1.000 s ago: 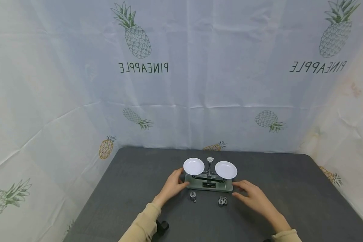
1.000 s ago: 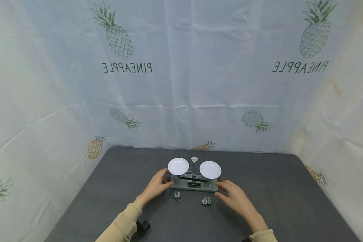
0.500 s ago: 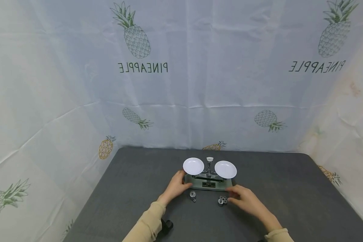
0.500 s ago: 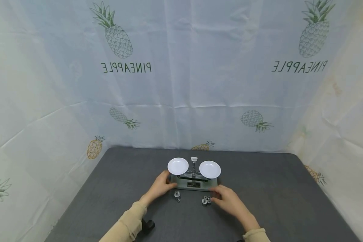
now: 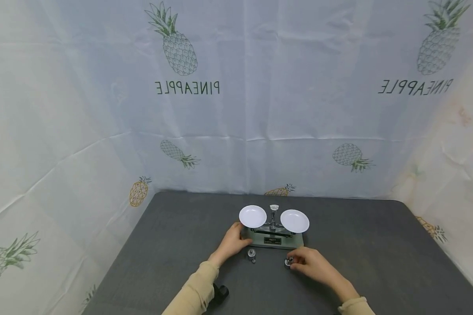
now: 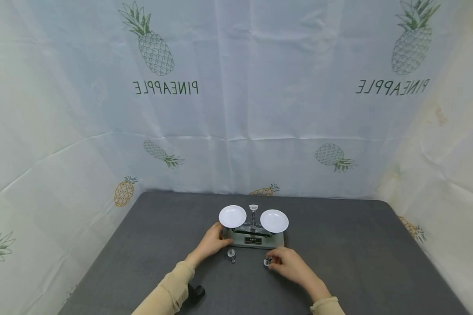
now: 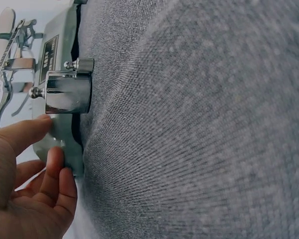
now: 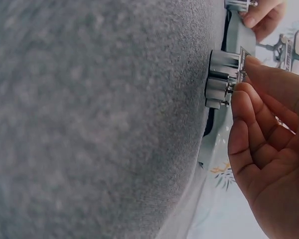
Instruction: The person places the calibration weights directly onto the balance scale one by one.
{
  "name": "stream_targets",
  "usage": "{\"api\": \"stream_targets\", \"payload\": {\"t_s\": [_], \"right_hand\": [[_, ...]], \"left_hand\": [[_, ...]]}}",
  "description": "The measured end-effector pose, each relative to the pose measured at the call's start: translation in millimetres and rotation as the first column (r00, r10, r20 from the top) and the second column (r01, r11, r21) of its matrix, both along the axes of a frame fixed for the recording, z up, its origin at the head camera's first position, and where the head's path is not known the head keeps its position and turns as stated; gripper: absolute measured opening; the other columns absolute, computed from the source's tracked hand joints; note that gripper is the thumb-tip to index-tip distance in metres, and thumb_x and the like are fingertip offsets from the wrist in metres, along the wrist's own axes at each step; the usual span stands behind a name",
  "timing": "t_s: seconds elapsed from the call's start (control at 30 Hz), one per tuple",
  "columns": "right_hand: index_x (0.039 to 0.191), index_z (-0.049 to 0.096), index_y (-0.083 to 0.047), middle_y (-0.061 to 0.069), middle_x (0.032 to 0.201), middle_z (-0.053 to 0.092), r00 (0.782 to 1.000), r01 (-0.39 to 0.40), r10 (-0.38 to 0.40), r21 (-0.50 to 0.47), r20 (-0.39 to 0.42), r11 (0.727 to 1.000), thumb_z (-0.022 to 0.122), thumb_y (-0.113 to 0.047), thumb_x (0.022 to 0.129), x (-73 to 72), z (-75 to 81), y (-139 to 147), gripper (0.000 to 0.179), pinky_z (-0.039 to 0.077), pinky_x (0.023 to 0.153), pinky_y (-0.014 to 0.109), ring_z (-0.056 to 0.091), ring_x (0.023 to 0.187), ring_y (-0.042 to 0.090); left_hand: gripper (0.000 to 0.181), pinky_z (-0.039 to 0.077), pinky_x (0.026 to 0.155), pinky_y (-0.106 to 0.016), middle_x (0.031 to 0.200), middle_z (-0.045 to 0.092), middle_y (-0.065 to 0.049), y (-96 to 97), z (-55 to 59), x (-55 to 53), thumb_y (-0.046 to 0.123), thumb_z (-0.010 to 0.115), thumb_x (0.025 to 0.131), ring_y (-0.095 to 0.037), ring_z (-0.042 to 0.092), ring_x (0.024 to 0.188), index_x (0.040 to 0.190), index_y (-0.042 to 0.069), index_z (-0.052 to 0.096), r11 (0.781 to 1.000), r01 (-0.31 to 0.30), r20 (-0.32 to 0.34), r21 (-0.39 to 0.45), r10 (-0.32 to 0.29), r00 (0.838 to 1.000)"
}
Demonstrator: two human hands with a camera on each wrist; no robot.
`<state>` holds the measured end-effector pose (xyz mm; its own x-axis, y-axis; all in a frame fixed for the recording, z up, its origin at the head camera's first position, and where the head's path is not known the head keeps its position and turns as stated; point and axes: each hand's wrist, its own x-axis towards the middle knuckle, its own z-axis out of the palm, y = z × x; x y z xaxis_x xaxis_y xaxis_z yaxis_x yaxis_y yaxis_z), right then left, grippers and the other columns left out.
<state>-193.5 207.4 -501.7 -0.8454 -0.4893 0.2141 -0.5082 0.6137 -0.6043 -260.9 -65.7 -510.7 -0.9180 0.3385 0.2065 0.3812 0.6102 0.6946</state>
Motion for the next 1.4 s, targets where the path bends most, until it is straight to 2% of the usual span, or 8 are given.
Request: {"api": "stream_targets", "payload": {"t_s": [0.53,0.83,1.4], "right_hand": [[0.089,0.069,-0.007,-0.011,0.069,0.052,1.000,0.022,-0.022,0.018,-0.018,1.000,0.073,-0.012,0.076,-1.9,-5.4,-3.6,0.014,0.039,0.054,0.017,0.042,0.060,-0.009],[0.086,0.068,-0.007,-0.011,0.069,0.051,0.999,0.027,-0.027,0.026,-0.020,0.999,0.072,-0.011,0.077,-1.0,-5.1,-4.8,0.011,0.037,0.054,0.017,0.040,0.061,-0.008],[0.083,0.066,-0.010,-0.011,0.067,0.051,0.996,0.030,-0.023,0.072,-0.085,0.997,0.072,-0.014,0.077,-0.9,-2.7,-6.6,0.010,0.037,0.053,0.017,0.041,0.061,-0.007]], "left_hand": [[0.054,0.040,0.064,-0.022,0.115,0.055,-0.021,-0.7,-5.2,-2.0,0.015,0.072,0.076,-0.008,0.048,0.070,0.122,-0.007,0.055,1.000,0.002,-0.030,-0.021,-0.003,1.000],[0.053,0.040,0.063,-0.021,0.114,0.056,-0.020,-1.3,-4.9,-1.2,0.014,0.073,0.076,-0.007,0.048,0.069,0.121,-0.008,0.056,1.000,-0.001,-0.031,-0.011,0.001,1.000],[0.052,0.041,0.064,-0.020,0.118,0.055,-0.020,-2.9,-7.0,-3.2,0.014,0.071,0.077,-0.008,0.050,0.071,0.122,-0.008,0.055,1.000,0.018,-0.011,-0.008,-0.018,1.000]]}}
